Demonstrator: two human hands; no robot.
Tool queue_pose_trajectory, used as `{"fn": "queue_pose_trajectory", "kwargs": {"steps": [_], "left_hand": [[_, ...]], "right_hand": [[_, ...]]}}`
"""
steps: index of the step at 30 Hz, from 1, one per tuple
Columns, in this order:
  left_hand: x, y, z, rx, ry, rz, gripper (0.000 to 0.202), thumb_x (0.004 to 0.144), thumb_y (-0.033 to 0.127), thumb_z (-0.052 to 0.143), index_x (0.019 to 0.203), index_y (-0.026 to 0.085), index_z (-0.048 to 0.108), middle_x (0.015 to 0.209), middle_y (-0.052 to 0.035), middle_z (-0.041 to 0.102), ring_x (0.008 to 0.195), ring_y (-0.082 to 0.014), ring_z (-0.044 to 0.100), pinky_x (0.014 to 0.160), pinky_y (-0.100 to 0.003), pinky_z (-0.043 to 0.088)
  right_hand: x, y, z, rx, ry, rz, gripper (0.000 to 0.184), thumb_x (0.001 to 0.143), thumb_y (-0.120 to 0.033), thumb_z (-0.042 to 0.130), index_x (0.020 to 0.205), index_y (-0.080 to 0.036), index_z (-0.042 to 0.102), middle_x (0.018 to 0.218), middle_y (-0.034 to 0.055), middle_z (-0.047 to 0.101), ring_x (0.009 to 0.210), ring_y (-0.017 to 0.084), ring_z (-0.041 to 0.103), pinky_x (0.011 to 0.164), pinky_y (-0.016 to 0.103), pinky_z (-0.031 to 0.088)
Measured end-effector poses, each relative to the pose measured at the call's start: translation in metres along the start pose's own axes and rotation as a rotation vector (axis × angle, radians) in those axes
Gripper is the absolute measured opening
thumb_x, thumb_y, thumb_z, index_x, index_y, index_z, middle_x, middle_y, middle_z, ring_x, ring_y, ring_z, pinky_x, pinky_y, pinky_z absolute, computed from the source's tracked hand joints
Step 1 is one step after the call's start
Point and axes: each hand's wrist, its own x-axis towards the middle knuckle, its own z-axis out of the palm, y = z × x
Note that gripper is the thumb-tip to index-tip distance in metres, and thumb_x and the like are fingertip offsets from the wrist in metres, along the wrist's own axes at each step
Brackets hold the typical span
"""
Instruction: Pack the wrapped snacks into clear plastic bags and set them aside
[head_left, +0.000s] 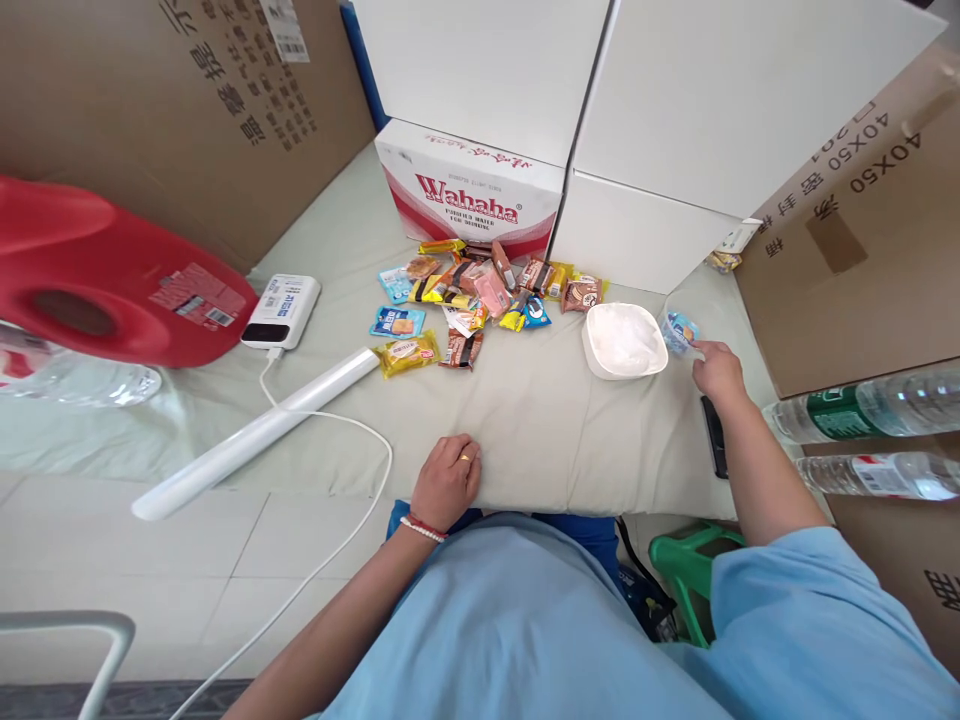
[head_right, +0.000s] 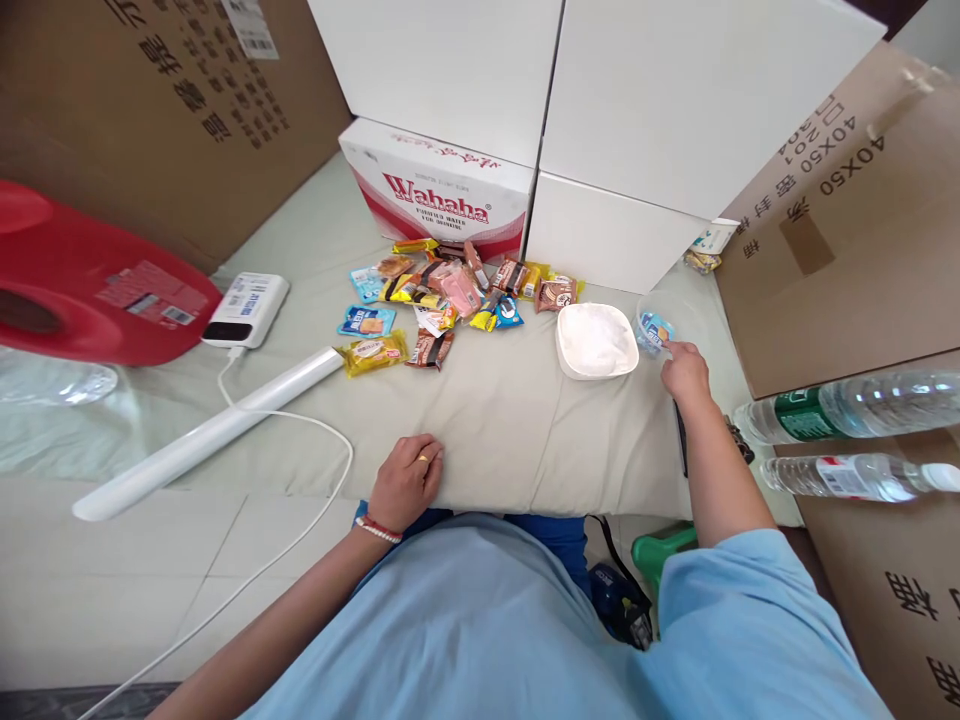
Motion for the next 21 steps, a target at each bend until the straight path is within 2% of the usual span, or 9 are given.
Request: {"fn": "queue_pose_trajectory", "kwargs": {"steps": [2,5,8,11,14,15,17,19,21], "left_hand": [[0.0,0.001,0.001,0.029,0.025,0.024,0.016,0.095,0.013,0.053,0.102,0.02,0.066,0.101,-0.0115,0.067,0.089,-0.0246,0.059,0.083,-0.04,0.056],[0.001,0.002,0.001,0.05,0.039,0.047,0.014,0.094,0.011,0.054,0.1,0.018,0.065,0.1,-0.0119,0.067,0.088,-0.0246,0.057,0.083,-0.04,0.055],[0.002,0.003,0.001,0.051,0.03,0.042,0.015,0.094,0.011,0.055,0.099,0.019,0.065,0.099,-0.0116,0.066,0.087,-0.0247,0.057,0.082,-0.04,0.054],[0.001,0.002,0.002,0.025,0.026,0.024,0.015,0.094,0.012,0.054,0.098,0.02,0.066,0.1,-0.0115,0.067,0.087,-0.0245,0.059,0.082,-0.041,0.054],[-0.002,0.001,0.001,-0.086,0.051,-0.029,0.015,0.095,0.015,0.053,0.098,0.02,0.067,0.098,-0.011,0.068,0.088,-0.0236,0.061,0.082,-0.039,0.054],[-0.002,0.002,0.0,-0.153,0.066,-0.07,0.015,0.096,0.017,0.053,0.098,0.02,0.068,0.098,-0.0105,0.069,0.088,-0.0229,0.062,0.081,-0.038,0.054],[0.0,0.008,-0.004,-0.328,0.092,-0.206,0.017,0.099,0.023,0.052,0.096,0.021,0.068,0.093,-0.0083,0.069,0.085,-0.0204,0.063,0.078,-0.035,0.053],[0.007,0.02,-0.008,-0.559,0.052,-0.384,0.022,0.101,0.033,0.052,0.092,0.02,0.068,0.084,-0.0049,0.066,0.074,-0.0168,0.061,0.07,-0.032,0.051],[0.02,0.036,-0.01,-0.854,-0.076,-0.551,0.032,0.1,0.046,0.053,0.09,0.02,0.067,0.077,-0.0022,0.064,0.064,-0.0137,0.058,0.061,-0.028,0.048]], "right_hand": [[0.001,-0.014,-0.001,0.017,0.066,0.046,0.046,0.079,-0.012,0.054,0.12,-0.015,0.075,0.129,0.0165,0.067,0.088,0.022,0.065,0.081,0.036,0.048],[0.007,-0.044,-0.003,0.184,0.175,-0.022,0.038,0.089,-0.026,0.051,0.118,-0.017,0.075,0.12,0.0151,0.069,0.092,0.024,0.065,0.089,0.039,0.049],[0.02,-0.074,0.003,0.325,0.055,-0.074,0.033,0.086,-0.036,0.061,0.11,-0.017,0.075,0.106,0.0124,0.074,0.092,0.025,0.064,0.092,0.041,0.05],[0.032,-0.092,0.007,0.373,-0.047,-0.01,0.018,0.079,-0.029,0.065,0.089,-0.018,0.075,0.088,0.0077,0.073,0.083,0.023,0.063,0.089,0.039,0.049],[0.025,-0.102,-0.002,0.606,0.189,0.062,0.017,0.08,-0.032,0.066,0.085,-0.018,0.074,0.084,0.0047,0.069,0.072,0.017,0.057,0.079,0.035,0.05],[0.016,-0.107,-0.007,0.751,0.249,0.082,0.019,0.081,-0.036,0.067,0.088,-0.019,0.073,0.084,0.0033,0.067,0.066,0.015,0.053,0.072,0.032,0.049],[-0.016,-0.123,-0.018,1.058,0.219,0.115,0.024,0.08,-0.042,0.072,0.092,-0.021,0.072,0.077,-0.0003,0.061,0.056,0.011,0.043,0.057,0.027,0.041],[-0.064,-0.147,-0.023,1.236,0.017,0.085,0.022,0.08,-0.042,0.076,0.09,-0.023,0.071,0.071,-0.0024,0.057,0.052,0.01,0.038,0.051,0.024,0.034],[-0.117,-0.175,-0.02,1.208,-0.197,-0.061,0.016,0.082,-0.039,0.078,0.086,-0.024,0.073,0.075,-0.0003,0.06,0.059,0.011,0.046,0.056,0.026,0.038]]}}
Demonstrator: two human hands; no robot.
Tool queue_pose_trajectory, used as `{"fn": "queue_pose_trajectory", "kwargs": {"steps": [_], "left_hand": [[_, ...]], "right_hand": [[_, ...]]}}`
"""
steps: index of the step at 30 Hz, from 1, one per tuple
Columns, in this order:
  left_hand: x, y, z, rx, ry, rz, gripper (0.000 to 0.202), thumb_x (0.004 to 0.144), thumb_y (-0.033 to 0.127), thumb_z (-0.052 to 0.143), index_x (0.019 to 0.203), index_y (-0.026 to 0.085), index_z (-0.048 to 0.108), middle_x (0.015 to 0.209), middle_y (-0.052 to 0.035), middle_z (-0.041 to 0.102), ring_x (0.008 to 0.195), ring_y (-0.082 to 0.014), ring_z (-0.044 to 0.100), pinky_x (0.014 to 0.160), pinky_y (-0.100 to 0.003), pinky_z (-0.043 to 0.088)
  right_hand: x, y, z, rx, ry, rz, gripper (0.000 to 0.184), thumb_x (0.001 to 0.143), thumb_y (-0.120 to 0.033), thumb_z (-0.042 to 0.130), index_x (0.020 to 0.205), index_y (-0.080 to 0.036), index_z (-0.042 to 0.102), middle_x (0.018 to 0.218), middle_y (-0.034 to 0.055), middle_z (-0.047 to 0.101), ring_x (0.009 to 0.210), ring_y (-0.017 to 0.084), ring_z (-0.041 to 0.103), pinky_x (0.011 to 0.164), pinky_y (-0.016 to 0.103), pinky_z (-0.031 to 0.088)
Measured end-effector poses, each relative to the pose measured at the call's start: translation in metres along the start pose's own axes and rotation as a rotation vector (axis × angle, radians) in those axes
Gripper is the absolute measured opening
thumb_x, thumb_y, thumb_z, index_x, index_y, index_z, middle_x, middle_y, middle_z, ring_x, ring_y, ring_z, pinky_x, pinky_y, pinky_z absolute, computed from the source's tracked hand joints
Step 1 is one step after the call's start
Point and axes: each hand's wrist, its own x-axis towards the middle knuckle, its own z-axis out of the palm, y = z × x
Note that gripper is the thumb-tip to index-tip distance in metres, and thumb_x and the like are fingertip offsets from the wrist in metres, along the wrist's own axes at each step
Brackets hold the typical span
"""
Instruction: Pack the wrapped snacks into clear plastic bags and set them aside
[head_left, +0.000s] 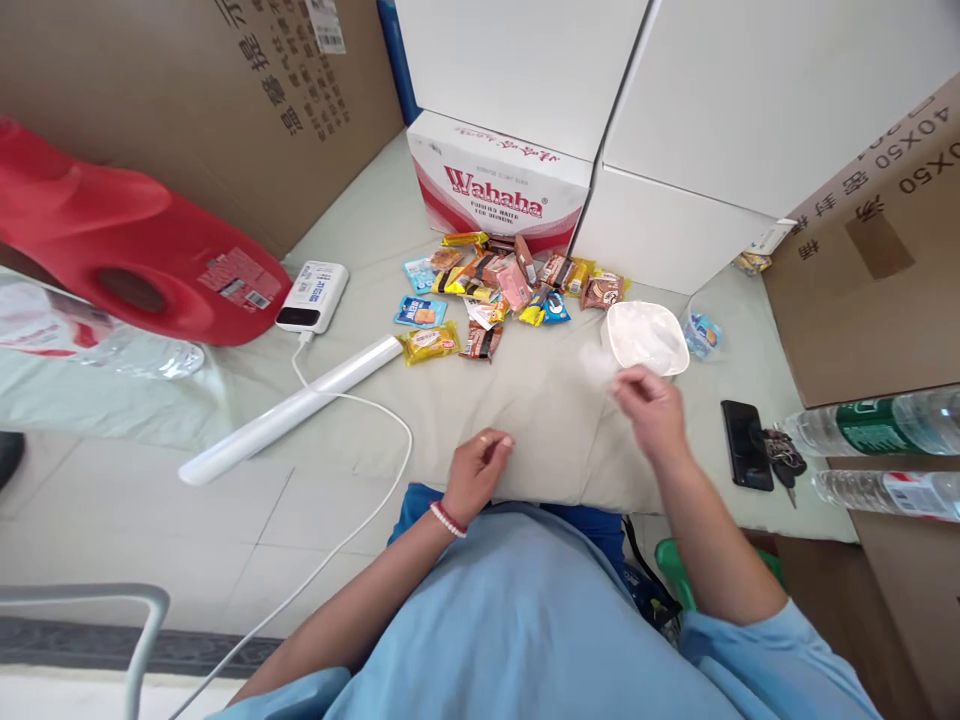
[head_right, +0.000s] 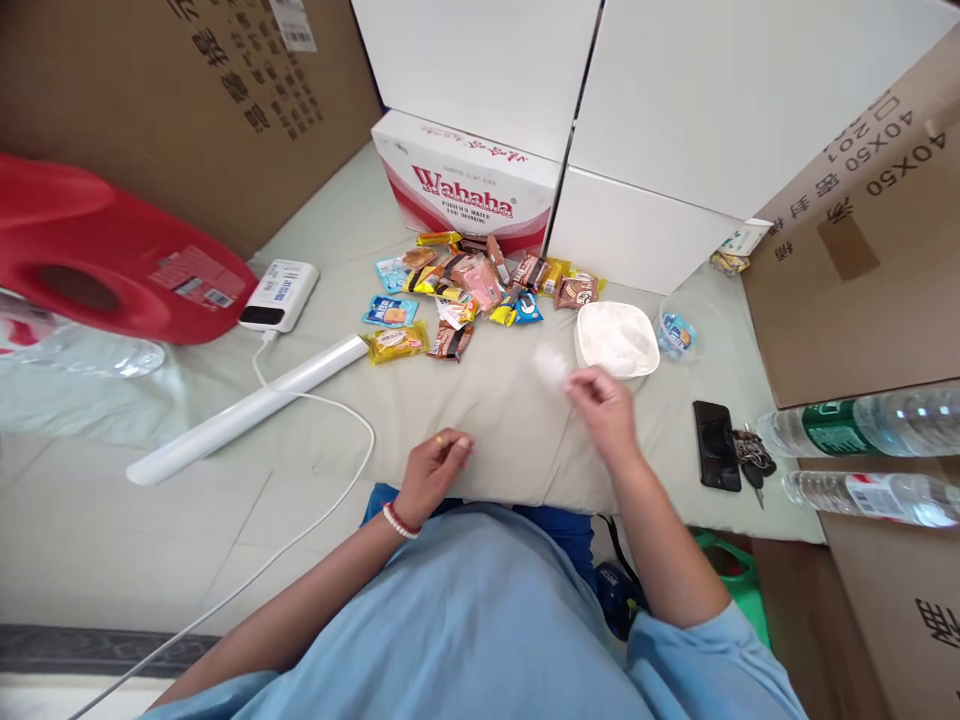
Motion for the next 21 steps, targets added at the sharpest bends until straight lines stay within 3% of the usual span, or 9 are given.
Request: {"fn": "queue_pose_trajectory", "kwargs": {"steps": [3,5,7,10,13,17,19,21], "left_hand": [[0.011,0.018,0.019,-0.375,-0.193,-0.221,0.046,0.088,0.062,0.065,0.103,0.019,0.063,0.091,-0.0036,0.067,0.072,-0.0147,0.062,0.053,-0.024,0.047],[0.017,0.021,0.024,-0.446,-0.203,-0.262,0.049,0.076,0.062,0.078,0.091,0.018,0.062,0.082,-0.0003,0.063,0.072,-0.0136,0.058,0.054,-0.022,0.047],[0.02,0.017,0.021,-0.455,-0.21,-0.278,0.049,0.07,0.06,0.084,0.08,0.017,0.06,0.072,0.0026,0.058,0.067,-0.0114,0.053,0.056,-0.022,0.046],[0.019,0.008,0.011,-0.447,-0.243,-0.319,0.05,0.07,0.06,0.085,0.081,0.016,0.063,0.07,0.0024,0.059,0.06,-0.0099,0.05,0.053,-0.023,0.042],[0.014,0.006,0.008,-0.362,-0.208,-0.336,0.05,0.075,0.063,0.08,0.081,0.016,0.065,0.067,0.0021,0.059,0.057,-0.0093,0.047,0.053,-0.023,0.04],[0.01,0.014,0.018,-0.453,-0.232,-0.311,0.051,0.08,0.067,0.073,0.085,0.016,0.067,0.072,-0.0003,0.062,0.061,-0.0111,0.052,0.053,-0.024,0.043],[0.008,0.017,0.02,-0.543,-0.253,-0.316,0.049,0.076,0.062,0.079,0.09,0.017,0.069,0.074,-0.0006,0.064,0.065,-0.0121,0.055,0.055,-0.024,0.045],[0.007,0.017,0.019,-0.553,-0.239,-0.343,0.047,0.073,0.056,0.084,0.094,0.017,0.07,0.072,-0.0003,0.065,0.063,-0.0113,0.056,0.056,-0.023,0.045]], "right_hand": [[-0.057,0.006,0.048,-0.043,-0.299,-0.039,0.013,0.087,-0.038,0.075,0.086,-0.025,0.077,0.078,0.0018,0.062,0.063,0.013,0.049,0.06,0.028,0.04],[-0.077,0.017,0.062,0.029,-0.297,0.021,0.017,0.088,-0.041,0.074,0.086,-0.024,0.075,0.078,0.0014,0.06,0.062,0.013,0.048,0.06,0.028,0.039],[-0.084,0.027,0.06,0.166,-0.194,0.155,0.023,0.087,-0.046,0.075,0.085,-0.024,0.071,0.076,-0.0002,0.057,0.062,0.013,0.045,0.058,0.027,0.037],[-0.083,0.034,0.042,0.306,-0.133,0.307,0.03,0.085,-0.051,0.076,0.085,-0.023,0.064,0.072,-0.003,0.052,0.058,0.011,0.039,0.055,0.025,0.034],[-0.083,0.027,0.035,0.224,-0.236,0.242,0.027,0.087,-0.048,0.075,0.087,-0.023,0.065,0.077,-0.0013,0.054,0.064,0.012,0.045,0.059,0.025,0.038],[-0.086,0.016,0.055,0.03,-0.355,0.055,0.023,0.086,-0.044,0.076,0.096,-0.024,0.07,0.094,0.0036,0.063,0.071,0.014,0.053,0.067,0.029,0.045],[-0.086,0.017,0.066,0.037,-0.31,0.076,0.024,0.088,-0.046,0.073,0.09,-0.023,0.07,0.089,0.0033,0.063,0.07,0.014,0.053,0.067,0.029,0.044],[-0.084,0.02,0.07,0.146,-0.267,0.186,0.029,0.088,-0.05,0.072,0.085,-0.022,0.068,0.079,0.001,0.06,0.067,0.014,0.051,0.064,0.028,0.042]]}}
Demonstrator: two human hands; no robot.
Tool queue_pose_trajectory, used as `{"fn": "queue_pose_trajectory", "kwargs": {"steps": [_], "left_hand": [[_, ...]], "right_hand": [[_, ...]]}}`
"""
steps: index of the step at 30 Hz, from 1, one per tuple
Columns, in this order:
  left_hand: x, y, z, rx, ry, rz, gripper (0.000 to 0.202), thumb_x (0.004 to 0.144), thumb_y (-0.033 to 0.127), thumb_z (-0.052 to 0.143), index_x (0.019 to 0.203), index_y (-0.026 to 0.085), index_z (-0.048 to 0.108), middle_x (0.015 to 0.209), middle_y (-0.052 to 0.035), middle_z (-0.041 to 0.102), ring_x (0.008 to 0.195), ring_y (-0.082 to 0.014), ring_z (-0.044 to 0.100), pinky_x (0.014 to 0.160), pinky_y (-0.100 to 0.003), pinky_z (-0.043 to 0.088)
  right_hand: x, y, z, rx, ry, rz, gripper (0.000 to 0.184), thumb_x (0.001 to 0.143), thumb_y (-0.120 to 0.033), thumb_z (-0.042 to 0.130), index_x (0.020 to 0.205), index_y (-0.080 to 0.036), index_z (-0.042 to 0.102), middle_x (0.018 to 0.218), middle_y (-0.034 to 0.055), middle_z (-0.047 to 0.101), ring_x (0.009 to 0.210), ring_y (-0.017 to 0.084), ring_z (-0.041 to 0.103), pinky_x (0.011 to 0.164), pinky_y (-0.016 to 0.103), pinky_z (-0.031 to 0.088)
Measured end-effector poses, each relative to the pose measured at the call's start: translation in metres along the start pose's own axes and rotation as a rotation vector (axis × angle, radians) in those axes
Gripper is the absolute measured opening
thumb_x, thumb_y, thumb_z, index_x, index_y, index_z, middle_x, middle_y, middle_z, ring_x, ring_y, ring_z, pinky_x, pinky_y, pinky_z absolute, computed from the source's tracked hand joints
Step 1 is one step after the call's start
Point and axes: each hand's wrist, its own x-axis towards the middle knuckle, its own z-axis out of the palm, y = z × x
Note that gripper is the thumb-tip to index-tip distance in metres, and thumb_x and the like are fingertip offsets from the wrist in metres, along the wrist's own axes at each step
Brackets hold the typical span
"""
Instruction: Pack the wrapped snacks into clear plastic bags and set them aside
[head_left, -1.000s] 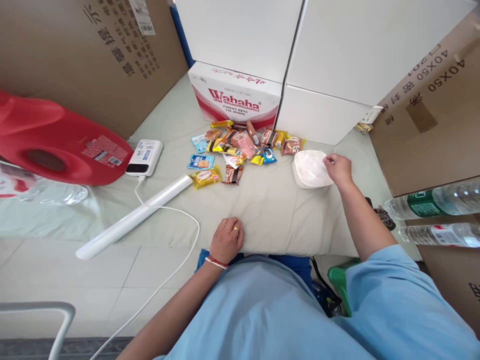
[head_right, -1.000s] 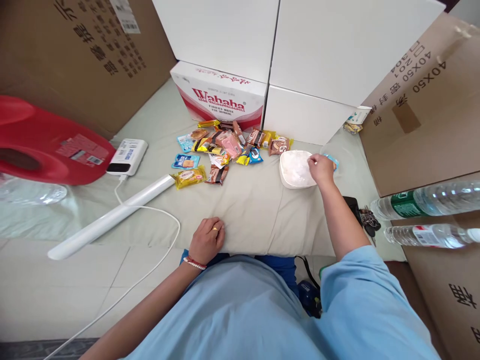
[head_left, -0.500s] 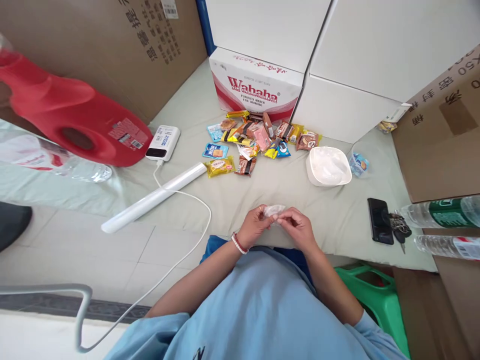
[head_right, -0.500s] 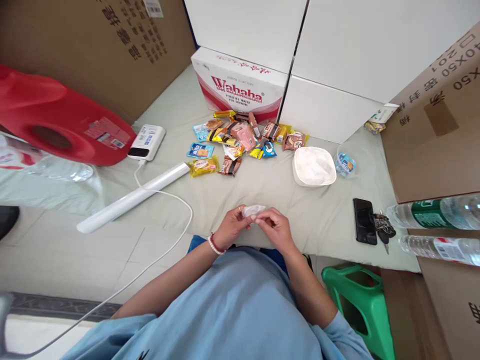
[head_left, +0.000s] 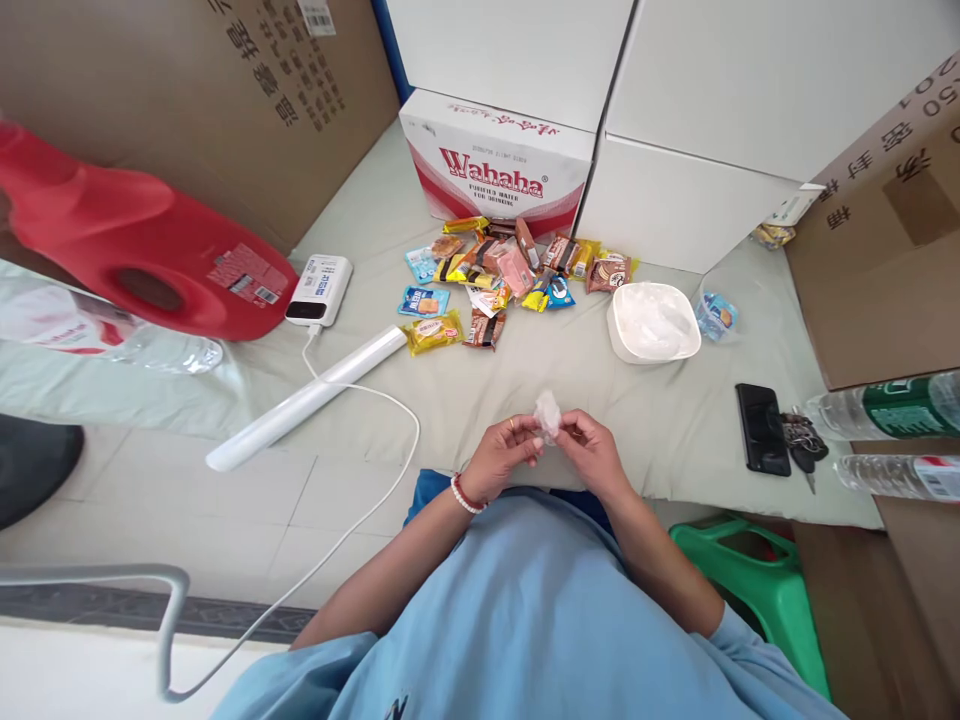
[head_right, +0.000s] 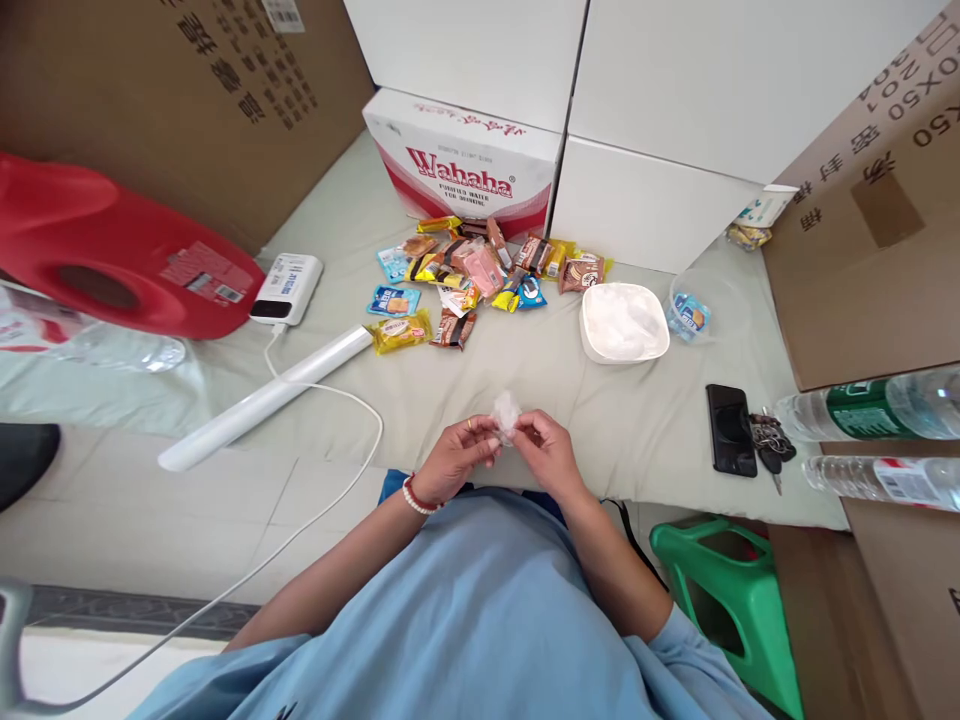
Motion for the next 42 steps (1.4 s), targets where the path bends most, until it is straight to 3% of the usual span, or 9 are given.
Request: {"fn": "queue_pose_trajectory", "kwargs": {"steps": [5,11,17,21,25,29,32,36,42], "left_hand": [[-0.001,0.004,-0.009,0.116,0.113,-0.015,0.044,0.077,0.059,0.078,0.084,0.016,0.07,0.074,-0.0015,0.067,0.057,-0.0085,0.051,0.052,-0.022,0.04],[0.004,-0.001,0.001,0.185,0.057,0.023,0.043,0.071,0.056,0.083,0.086,0.017,0.068,0.073,0.0006,0.064,0.066,-0.0121,0.054,0.06,-0.025,0.045],[0.0,0.005,-0.016,0.094,-0.036,-0.006,0.04,0.072,0.052,0.085,0.078,0.017,0.065,0.068,0.0029,0.059,0.063,-0.0102,0.051,0.065,-0.025,0.043],[-0.006,0.015,-0.029,0.137,-0.111,0.083,0.036,0.074,0.049,0.085,0.074,0.017,0.067,0.077,-0.0008,0.063,0.074,-0.0134,0.058,0.075,-0.028,0.047],[-0.008,0.015,-0.026,0.298,0.046,0.282,0.029,0.08,0.044,0.081,0.076,0.019,0.067,0.083,-0.0024,0.065,0.075,-0.0142,0.058,0.073,-0.029,0.048],[-0.01,0.008,-0.017,0.634,0.105,0.456,0.018,0.089,0.036,0.071,0.08,0.021,0.068,0.091,-0.005,0.067,0.078,-0.0162,0.061,0.075,-0.031,0.049],[-0.014,0.002,-0.01,0.77,0.06,0.502,0.013,0.091,0.034,0.067,0.085,0.023,0.068,0.098,-0.0074,0.069,0.09,-0.0206,0.064,0.086,-0.036,0.049],[-0.015,-0.003,-0.006,0.571,0.077,0.328,0.028,0.086,0.048,0.072,0.093,0.021,0.067,0.095,-0.0055,0.069,0.088,-0.0206,0.064,0.082,-0.034,0.05],[0.003,0.002,-0.025,0.076,0.345,0.113,0.039,0.076,0.055,0.078,0.072,0.019,0.062,0.067,0.0021,0.06,0.065,-0.0123,0.053,0.068,-0.027,0.046]], "right_hand": [[-0.002,0.002,-0.015,0.29,-0.046,0.21,0.038,0.078,-0.057,0.081,0.084,-0.021,0.069,0.068,-0.0027,0.056,0.06,0.011,0.044,0.056,0.025,0.038],[-0.01,-0.006,-0.017,0.249,-0.096,0.224,0.036,0.074,-0.054,0.085,0.081,-0.021,0.073,0.073,-0.0003,0.062,0.065,0.012,0.048,0.062,0.026,0.041],[-0.004,-0.005,-0.033,0.547,0.13,0.33,0.04,0.065,-0.05,0.089,0.081,-0.022,0.065,0.071,-0.0019,0.056,0.06,0.011,0.044,0.052,0.024,0.037],[-0.001,0.002,-0.05,0.511,0.215,0.363,0.044,0.061,-0.049,0.091,0.079,-0.021,0.062,0.067,-0.0035,0.051,0.056,0.01,0.04,0.047,0.022,0.032],[-0.004,0.001,-0.046,0.351,0.445,0.301,0.048,0.066,-0.058,0.088,0.075,-0.022,0.057,0.06,-0.0071,0.043,0.049,0.006,0.027,0.042,0.02,0.021],[-0.005,-0.011,-0.022,0.317,0.142,0.373,0.056,0.078,-0.076,0.069,0.087,-0.021,0.068,0.074,0.0018,0.062,0.055,0.011,0.044,0.041,0.021,0.028],[0.002,-0.013,-0.001,0.252,0.067,0.322,0.05,0.071,-0.067,0.08,0.091,-0.022,0.071,0.082,0.002,0.065,0.069,0.014,0.053,0.051,0.023,0.043],[0.012,-0.008,0.011,0.175,0.074,0.213,0.036,0.073,-0.054,0.083,0.08,-0.022,0.068,0.072,-0.0019,0.06,0.063,0.012,0.047,0.057,0.024,0.042],[0.01,-0.007,-0.003,0.245,0.158,0.258,0.041,0.069,-0.055,0.086,0.083,-0.022,0.066,0.068,-0.0043,0.056,0.054,0.009,0.041,0.047,0.023,0.036]]}}
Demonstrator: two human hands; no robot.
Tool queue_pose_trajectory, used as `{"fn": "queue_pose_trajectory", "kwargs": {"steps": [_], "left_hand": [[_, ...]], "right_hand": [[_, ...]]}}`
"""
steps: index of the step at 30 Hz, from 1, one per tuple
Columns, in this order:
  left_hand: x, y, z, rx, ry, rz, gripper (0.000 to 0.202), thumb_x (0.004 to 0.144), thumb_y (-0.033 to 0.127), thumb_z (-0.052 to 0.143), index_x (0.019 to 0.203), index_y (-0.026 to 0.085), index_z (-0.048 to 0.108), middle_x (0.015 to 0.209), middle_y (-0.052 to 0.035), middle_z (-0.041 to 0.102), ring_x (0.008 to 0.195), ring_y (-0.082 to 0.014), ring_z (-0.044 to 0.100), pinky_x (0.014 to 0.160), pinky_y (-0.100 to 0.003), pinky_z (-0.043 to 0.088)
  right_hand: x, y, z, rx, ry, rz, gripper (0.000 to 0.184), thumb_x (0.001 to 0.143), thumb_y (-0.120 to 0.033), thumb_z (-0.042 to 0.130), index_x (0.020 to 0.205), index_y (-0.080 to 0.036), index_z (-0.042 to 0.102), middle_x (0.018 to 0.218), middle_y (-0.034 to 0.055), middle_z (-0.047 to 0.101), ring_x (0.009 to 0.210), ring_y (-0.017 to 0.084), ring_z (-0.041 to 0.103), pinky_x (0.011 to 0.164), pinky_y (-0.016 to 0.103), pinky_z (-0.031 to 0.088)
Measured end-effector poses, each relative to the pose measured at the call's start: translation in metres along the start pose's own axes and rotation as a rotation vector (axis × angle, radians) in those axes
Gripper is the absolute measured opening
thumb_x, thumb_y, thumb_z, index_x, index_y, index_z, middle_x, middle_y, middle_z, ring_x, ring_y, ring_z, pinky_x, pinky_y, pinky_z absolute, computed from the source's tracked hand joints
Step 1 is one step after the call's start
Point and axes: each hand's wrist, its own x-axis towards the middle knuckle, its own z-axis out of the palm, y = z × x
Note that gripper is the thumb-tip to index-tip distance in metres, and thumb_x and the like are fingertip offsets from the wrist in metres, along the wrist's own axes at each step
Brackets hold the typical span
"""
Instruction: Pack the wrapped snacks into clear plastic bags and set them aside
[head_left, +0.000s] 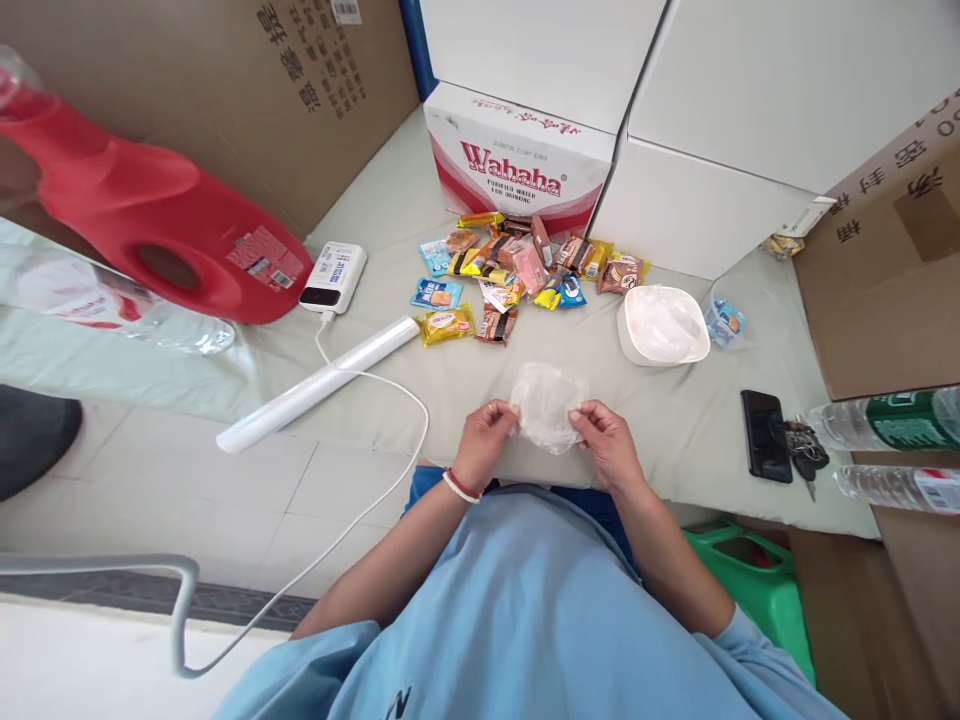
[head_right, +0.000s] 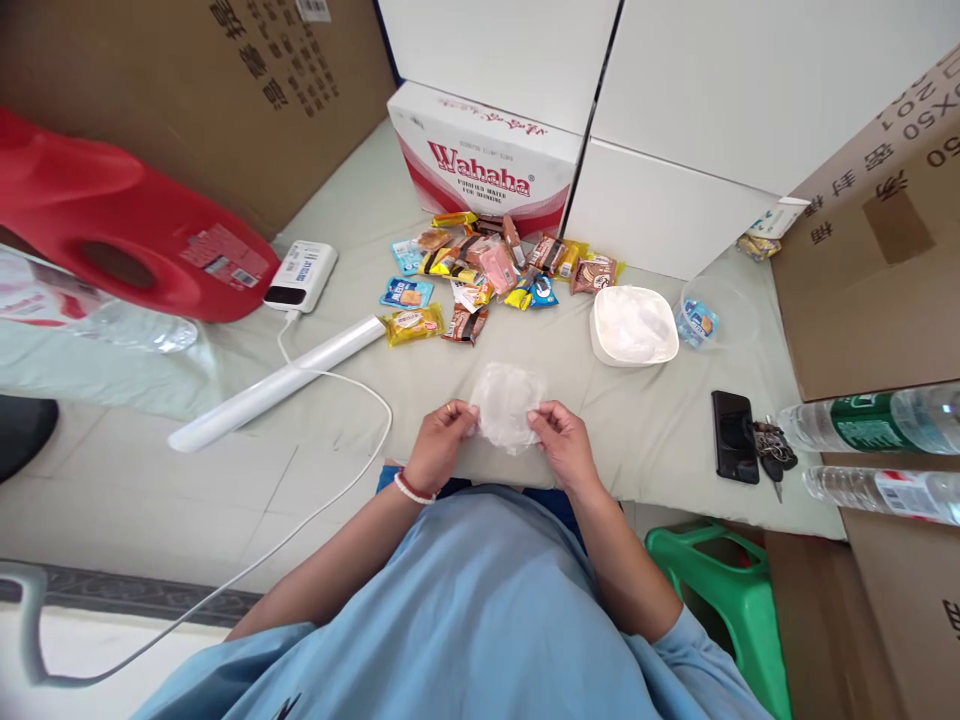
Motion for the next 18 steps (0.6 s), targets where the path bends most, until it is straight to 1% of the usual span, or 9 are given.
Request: {"fn": "queue_pose_trajectory", "kwargs": {"steps": [2,4,5,7,8,10,12,15,18], "left_hand": [[0.008,0.003,-0.008,-0.102,0.03,-0.052,0.042,0.074,0.057,0.078,0.073,0.019,0.058,0.069,0.0019,0.06,0.065,-0.012,0.054,0.067,-0.027,0.047],[0.01,0.006,-0.014,-0.068,0.061,-0.055,0.043,0.074,0.058,0.078,0.078,0.02,0.057,0.074,0.0004,0.061,0.067,-0.0132,0.057,0.066,-0.028,0.049],[0.009,0.007,-0.016,-0.005,0.096,-0.01,0.042,0.075,0.056,0.078,0.081,0.02,0.057,0.078,-0.0007,0.063,0.07,-0.0141,0.058,0.067,-0.029,0.049],[0.001,0.01,-0.016,0.199,0.134,0.192,0.038,0.078,0.052,0.079,0.088,0.021,0.06,0.09,-0.0035,0.064,0.079,-0.0164,0.06,0.074,-0.031,0.051],[-0.003,0.011,-0.014,0.319,0.102,0.328,0.037,0.078,0.051,0.079,0.093,0.022,0.062,0.097,-0.0053,0.065,0.087,-0.0183,0.061,0.08,-0.034,0.052],[-0.013,0.012,-0.006,0.529,-0.073,0.566,0.042,0.075,0.052,0.083,0.101,0.023,0.067,0.112,-0.0096,0.066,0.104,-0.0241,0.061,0.095,-0.041,0.049],[-0.019,0.012,0.003,0.667,-0.252,0.681,0.04,0.077,0.051,0.083,0.105,0.025,0.071,0.117,-0.0111,0.067,0.114,-0.0287,0.059,0.103,-0.047,0.044],[-0.018,0.01,0.015,0.692,-0.3,0.646,0.017,0.093,0.041,0.067,0.095,0.026,0.073,0.095,-0.0084,0.07,0.098,-0.0254,0.061,0.095,-0.044,0.045],[-0.011,0.009,0.017,0.489,-0.206,0.474,0.023,0.098,0.041,0.059,0.087,0.023,0.069,0.08,-0.0039,0.066,0.079,-0.0191,0.058,0.081,-0.035,0.046]], "right_hand": [[-0.001,0.0,-0.01,0.079,0.051,0.067,0.045,0.065,-0.053,0.09,0.083,-0.022,0.063,0.066,-0.0064,0.052,0.049,0.006,0.034,0.042,0.021,0.028],[-0.003,0.002,-0.019,0.143,0.064,0.141,0.047,0.062,-0.05,0.093,0.081,-0.021,0.061,0.065,-0.0076,0.049,0.047,0.004,0.03,0.039,0.019,0.021],[-0.004,0.003,-0.022,0.168,0.066,0.174,0.048,0.061,-0.049,0.094,0.08,-0.021,0.06,0.064,-0.008,0.048,0.046,0.004,0.029,0.038,0.019,0.02],[-0.006,0.006,-0.026,0.213,0.069,0.227,0.049,0.06,-0.048,0.094,0.079,-0.02,0.059,0.062,-0.0086,0.045,0.046,0.003,0.028,0.038,0.017,0.018],[-0.007,0.007,-0.026,0.23,0.069,0.245,0.049,0.06,-0.048,0.094,0.079,-0.02,0.058,0.061,-0.0089,0.045,0.045,0.003,0.027,0.037,0.017,0.017],[-0.008,0.007,-0.022,0.253,0.056,0.266,0.05,0.061,-0.048,0.094,0.079,-0.02,0.058,0.061,-0.009,0.045,0.045,0.002,0.026,0.037,0.017,0.017],[-0.008,0.005,-0.017,0.261,0.035,0.267,0.05,0.061,-0.048,0.094,0.08,-0.021,0.057,0.061,-0.0094,0.045,0.044,0.002,0.025,0.037,0.016,0.016],[-0.007,-0.001,-0.011,0.254,-0.023,0.238,0.048,0.062,-0.046,0.094,0.083,-0.021,0.059,0.062,-0.01,0.043,0.045,0.002,0.025,0.038,0.017,0.019],[-0.009,-0.007,-0.015,0.198,-0.137,0.223,0.046,0.059,-0.042,0.096,0.088,-0.021,0.067,0.067,-0.0071,0.05,0.05,0.005,0.032,0.042,0.018,0.025]]}}
